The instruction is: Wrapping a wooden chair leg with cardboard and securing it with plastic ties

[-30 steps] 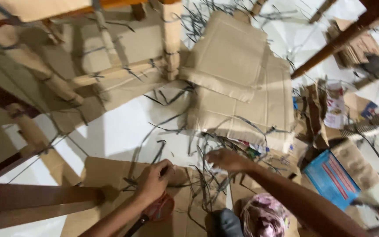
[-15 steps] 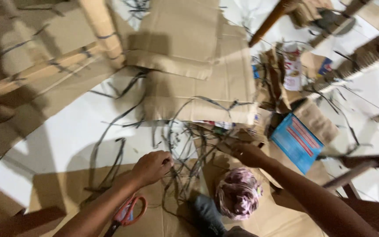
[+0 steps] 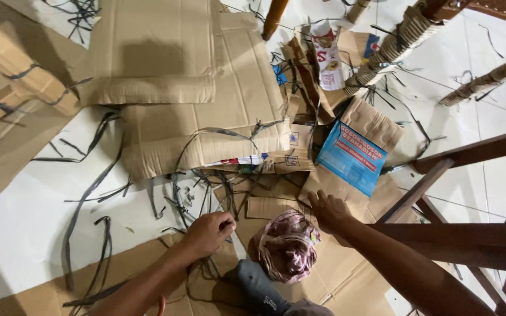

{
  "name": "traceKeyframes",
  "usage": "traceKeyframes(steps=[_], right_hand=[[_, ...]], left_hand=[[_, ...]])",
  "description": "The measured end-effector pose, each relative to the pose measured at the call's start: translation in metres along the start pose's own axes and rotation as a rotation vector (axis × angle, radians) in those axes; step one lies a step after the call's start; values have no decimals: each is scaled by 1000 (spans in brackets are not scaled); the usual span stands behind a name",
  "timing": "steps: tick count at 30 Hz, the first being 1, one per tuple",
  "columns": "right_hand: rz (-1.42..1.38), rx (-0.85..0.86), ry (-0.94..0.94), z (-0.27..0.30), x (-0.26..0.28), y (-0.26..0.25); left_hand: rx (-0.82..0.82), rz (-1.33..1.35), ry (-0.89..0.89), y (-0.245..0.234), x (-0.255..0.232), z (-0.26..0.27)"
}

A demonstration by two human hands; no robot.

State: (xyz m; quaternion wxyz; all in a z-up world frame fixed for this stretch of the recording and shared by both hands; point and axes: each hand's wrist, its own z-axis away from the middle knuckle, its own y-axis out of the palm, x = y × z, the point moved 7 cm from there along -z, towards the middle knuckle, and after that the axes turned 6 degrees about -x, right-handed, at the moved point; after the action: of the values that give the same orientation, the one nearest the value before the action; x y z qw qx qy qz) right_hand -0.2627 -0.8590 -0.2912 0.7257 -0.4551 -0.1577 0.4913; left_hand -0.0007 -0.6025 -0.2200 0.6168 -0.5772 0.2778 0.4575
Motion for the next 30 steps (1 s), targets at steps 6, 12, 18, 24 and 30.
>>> traceKeyframes(steps=[6,12,18,24,30], right_hand=[[-6,-175,-68,20,-7,-10],[105,-176,-163,8,0,6],[34,-225,-82,-40,2,-27],[44,-120,-41,-56,50,-151],[8,-167,207,-89,-12,-173]], left_hand=[[-42,16,-49,10,8,6],[-64,32,-157,-5,15,27],[-136,63,-188,-14,37,40],[-199,46,-197,-31,40,55],[-220,150,-341,-35,38,77]])
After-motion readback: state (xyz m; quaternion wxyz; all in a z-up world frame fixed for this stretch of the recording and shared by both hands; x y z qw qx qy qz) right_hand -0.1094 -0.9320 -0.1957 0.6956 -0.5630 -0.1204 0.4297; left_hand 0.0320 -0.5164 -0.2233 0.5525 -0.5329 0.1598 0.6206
